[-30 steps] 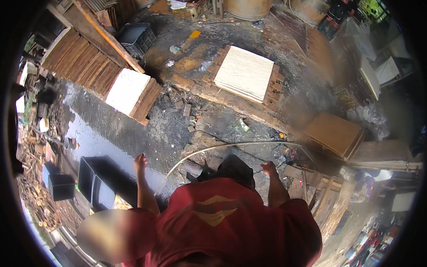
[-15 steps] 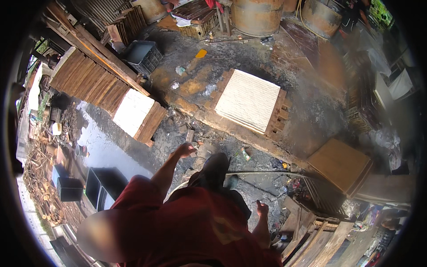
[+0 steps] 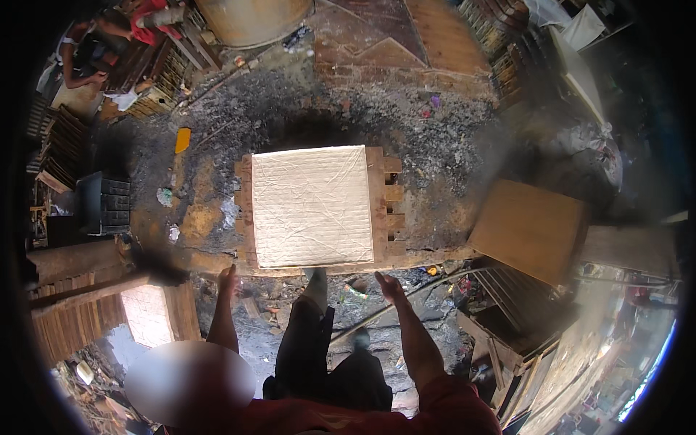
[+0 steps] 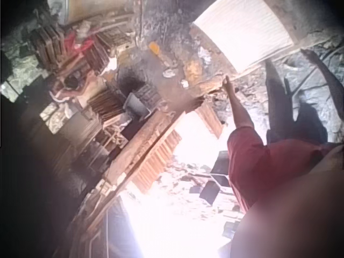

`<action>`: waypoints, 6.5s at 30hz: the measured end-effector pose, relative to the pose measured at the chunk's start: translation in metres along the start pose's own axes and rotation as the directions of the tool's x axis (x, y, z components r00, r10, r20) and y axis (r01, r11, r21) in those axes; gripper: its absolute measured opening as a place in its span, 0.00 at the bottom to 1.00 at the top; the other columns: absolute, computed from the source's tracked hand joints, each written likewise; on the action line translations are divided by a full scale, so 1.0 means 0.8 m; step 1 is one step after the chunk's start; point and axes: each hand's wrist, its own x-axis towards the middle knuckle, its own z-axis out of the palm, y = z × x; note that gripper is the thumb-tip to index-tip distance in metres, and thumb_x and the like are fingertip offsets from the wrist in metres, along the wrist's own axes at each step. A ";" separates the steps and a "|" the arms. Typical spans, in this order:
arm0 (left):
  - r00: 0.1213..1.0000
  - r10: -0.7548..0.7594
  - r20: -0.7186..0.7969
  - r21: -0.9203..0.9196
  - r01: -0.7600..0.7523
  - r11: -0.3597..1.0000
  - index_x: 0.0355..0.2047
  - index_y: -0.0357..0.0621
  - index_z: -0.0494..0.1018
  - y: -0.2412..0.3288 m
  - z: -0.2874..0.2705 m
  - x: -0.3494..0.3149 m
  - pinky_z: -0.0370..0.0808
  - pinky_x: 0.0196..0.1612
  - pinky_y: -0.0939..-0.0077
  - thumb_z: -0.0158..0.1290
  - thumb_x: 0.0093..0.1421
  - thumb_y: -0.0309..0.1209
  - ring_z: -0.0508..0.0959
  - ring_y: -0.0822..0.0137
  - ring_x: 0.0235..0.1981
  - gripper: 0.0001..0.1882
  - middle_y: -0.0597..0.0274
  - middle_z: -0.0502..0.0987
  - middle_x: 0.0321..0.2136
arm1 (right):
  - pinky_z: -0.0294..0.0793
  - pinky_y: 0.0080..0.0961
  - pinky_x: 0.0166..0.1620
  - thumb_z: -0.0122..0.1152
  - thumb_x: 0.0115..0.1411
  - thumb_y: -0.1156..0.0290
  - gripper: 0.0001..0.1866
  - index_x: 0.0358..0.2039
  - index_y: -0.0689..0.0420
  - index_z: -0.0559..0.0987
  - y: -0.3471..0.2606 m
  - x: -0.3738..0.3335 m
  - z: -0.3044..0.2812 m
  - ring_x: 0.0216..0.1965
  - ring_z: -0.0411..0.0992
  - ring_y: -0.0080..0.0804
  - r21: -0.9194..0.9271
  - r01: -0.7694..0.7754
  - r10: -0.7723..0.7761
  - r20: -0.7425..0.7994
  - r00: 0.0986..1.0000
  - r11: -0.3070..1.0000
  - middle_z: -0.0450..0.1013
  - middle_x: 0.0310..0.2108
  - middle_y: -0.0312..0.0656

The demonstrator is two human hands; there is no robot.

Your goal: The person picks up a white rectangular sheet and places it on a wooden frame. They then place a metal grate on top, press it down, and use a knife to trim the sheet's edges. The person repeats this process with a second sheet and grate.

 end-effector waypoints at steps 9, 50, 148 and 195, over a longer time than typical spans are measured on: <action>0.985 0.162 -0.064 0.088 -0.156 0.984 0.57 0.30 0.72 -0.012 0.089 0.347 0.71 0.44 0.66 0.48 0.64 0.71 0.71 0.63 0.39 0.49 0.51 0.75 0.40 | 0.74 0.43 0.44 0.45 0.69 0.30 0.42 0.47 0.63 0.81 -0.030 0.422 0.005 0.42 0.79 0.48 -0.085 0.154 -0.176 -0.456 0.872 0.984 0.80 0.38 0.54; 0.324 0.940 -0.103 0.989 -0.064 0.130 0.73 0.37 0.57 0.258 0.068 0.087 0.78 0.29 0.67 0.44 0.77 0.32 0.81 0.57 0.26 0.27 0.49 0.81 0.29 | 0.69 0.46 0.43 0.34 0.66 0.22 0.53 0.27 0.71 0.76 0.006 0.018 -0.127 0.32 0.69 0.43 0.765 0.039 0.594 -0.531 0.604 0.643 0.72 0.24 0.56; -0.564 -0.719 0.407 -0.885 -0.438 -0.158 0.67 0.35 0.63 -0.682 1.064 -1.446 0.63 0.69 0.49 0.56 0.67 0.36 0.67 0.41 0.67 0.32 0.42 0.69 0.64 | 0.81 0.43 0.47 0.69 0.59 0.78 0.13 0.42 0.53 0.75 0.904 -0.808 0.013 0.39 0.78 0.39 -0.076 0.758 0.752 -0.222 0.621 -0.648 0.77 0.37 0.42; -0.412 0.128 0.902 -0.395 -0.669 0.630 0.79 0.53 0.38 0.025 1.355 -1.277 0.46 0.76 0.61 0.51 0.63 0.16 0.51 0.57 0.76 0.50 0.45 0.49 0.76 | 0.71 0.29 0.41 0.62 0.69 0.66 0.14 0.44 0.68 0.79 1.076 -0.607 -0.516 0.34 0.69 0.26 0.844 0.410 0.913 -0.403 0.058 0.346 0.75 0.31 0.39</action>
